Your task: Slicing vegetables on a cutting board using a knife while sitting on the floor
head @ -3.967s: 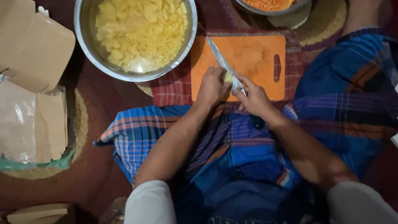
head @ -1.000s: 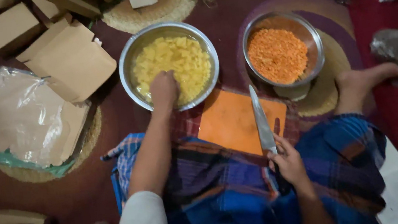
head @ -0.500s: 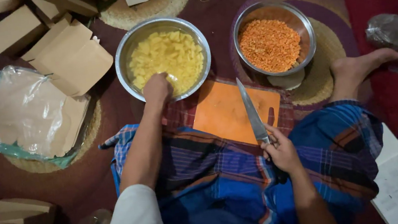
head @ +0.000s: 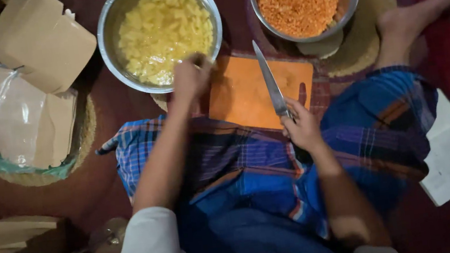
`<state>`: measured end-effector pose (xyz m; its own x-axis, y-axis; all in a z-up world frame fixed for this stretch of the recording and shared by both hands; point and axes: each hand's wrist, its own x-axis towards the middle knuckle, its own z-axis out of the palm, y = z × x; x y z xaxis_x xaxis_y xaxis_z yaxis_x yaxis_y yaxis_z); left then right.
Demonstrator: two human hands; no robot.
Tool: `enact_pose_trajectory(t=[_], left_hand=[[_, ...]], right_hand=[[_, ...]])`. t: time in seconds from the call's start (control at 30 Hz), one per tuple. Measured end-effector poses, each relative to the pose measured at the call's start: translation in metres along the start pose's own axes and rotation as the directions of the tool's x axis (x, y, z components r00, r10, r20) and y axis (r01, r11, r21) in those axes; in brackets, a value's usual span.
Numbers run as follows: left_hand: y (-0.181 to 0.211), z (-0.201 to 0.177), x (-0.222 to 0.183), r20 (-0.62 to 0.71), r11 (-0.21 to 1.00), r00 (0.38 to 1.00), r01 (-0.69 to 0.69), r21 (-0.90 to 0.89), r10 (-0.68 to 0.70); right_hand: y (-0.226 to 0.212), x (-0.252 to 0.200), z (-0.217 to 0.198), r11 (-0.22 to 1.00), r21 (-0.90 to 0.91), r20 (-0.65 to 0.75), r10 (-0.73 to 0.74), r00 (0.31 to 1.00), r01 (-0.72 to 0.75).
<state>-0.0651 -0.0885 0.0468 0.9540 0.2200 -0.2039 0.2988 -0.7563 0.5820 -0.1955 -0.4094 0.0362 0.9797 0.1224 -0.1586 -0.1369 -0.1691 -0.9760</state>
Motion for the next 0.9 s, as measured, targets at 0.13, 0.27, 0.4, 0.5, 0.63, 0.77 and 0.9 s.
enact_pose_trajectory(t=[0.13, 0.27, 0.4, 0.5, 0.63, 0.77, 0.9], left_hand=[[0.011, 0.089, -0.036, 0.185, 0.974, 0.970, -0.119, -0.192, 0.155], [0.013, 0.124, -0.063, 0.235, 0.939, 0.953, -0.108, -0.326, 0.192], [-0.002, 0.123, -0.032, 0.225, 0.951, 0.929, -0.265, -0.157, 0.295], [0.015, 0.054, -0.029, 0.067, 0.966, 0.965, -0.257, 0.035, 0.255], [0.000, -0.011, 0.009, -0.199, 0.932, 0.915, -0.362, -0.022, 0.351], [-0.037, -0.023, 0.054, -0.074, 0.975, 0.990, -0.107, 0.196, 0.124], [-0.105, 0.014, 0.095, -0.085, 0.868, 0.975, -0.142, 0.476, 0.206]], right_hand=[[0.013, 0.009, 0.008, 0.972, -0.231, -0.045, 0.028, 0.999, -0.038], [-0.030, -0.001, 0.008, 0.919, -0.372, -0.009, 0.136, 0.991, -0.130], [-0.009, 0.006, 0.000, 0.919, -0.363, -0.002, 0.162, 0.987, -0.152], [-0.005, 0.012, -0.006, 0.885, -0.434, -0.017, 0.181, 0.983, -0.170], [-0.007, 0.015, -0.008, 0.879, -0.443, 0.002, 0.200, 0.980, -0.179], [-0.004, 0.013, -0.005, 0.905, -0.412, 0.048, 0.137, 0.989, -0.106], [-0.015, 0.013, -0.005, 0.898, -0.425, 0.019, 0.138, 0.990, -0.117]])
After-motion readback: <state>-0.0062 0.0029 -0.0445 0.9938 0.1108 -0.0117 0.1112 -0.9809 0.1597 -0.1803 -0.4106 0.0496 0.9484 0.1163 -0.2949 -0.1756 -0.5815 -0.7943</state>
